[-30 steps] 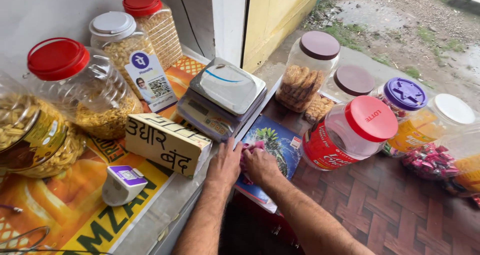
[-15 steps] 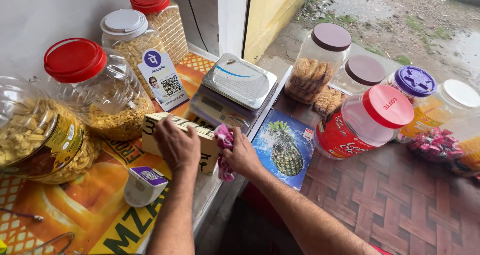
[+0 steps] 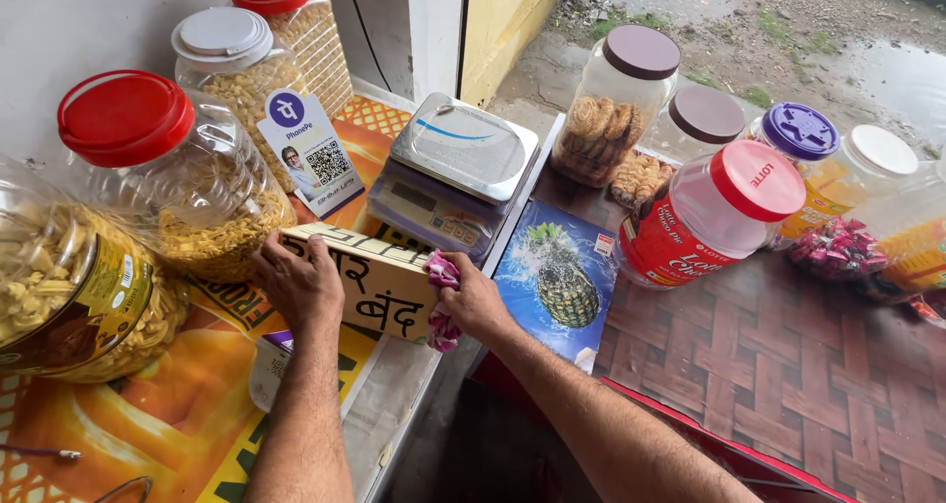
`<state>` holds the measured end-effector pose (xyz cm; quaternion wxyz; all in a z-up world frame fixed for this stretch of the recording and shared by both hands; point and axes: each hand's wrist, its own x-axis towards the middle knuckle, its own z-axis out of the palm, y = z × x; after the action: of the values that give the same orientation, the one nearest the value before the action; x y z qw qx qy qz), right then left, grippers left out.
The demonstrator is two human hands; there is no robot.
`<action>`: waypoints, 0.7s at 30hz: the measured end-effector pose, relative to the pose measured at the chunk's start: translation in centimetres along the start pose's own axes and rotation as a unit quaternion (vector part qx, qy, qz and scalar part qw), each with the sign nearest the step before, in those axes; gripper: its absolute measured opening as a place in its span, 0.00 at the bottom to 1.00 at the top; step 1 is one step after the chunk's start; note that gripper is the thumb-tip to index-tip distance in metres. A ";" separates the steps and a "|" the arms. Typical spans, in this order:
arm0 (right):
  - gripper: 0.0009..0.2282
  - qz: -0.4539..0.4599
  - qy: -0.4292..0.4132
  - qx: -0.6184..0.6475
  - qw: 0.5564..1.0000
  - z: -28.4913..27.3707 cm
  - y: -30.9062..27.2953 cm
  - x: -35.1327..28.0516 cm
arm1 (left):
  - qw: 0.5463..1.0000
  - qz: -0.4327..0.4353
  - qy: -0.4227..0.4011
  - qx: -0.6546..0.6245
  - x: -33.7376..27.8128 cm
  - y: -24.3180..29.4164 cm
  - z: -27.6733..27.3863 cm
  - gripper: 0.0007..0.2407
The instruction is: Wipe down a counter and organize candy jars in a small grocery shop.
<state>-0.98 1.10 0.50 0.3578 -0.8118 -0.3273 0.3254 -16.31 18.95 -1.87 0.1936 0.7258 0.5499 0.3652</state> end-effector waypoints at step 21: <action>0.18 -0.040 0.254 0.004 0.966 -7.1 -2.2 -3.7 | 0.952 -0.075 -0.030 -0.294 -0.7 2.0 -2.7 0.10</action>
<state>1.64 -3.22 7.09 0.4453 -0.8526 -0.2562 0.0958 -17.09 17.38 1.05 0.4417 0.6039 0.4652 0.4731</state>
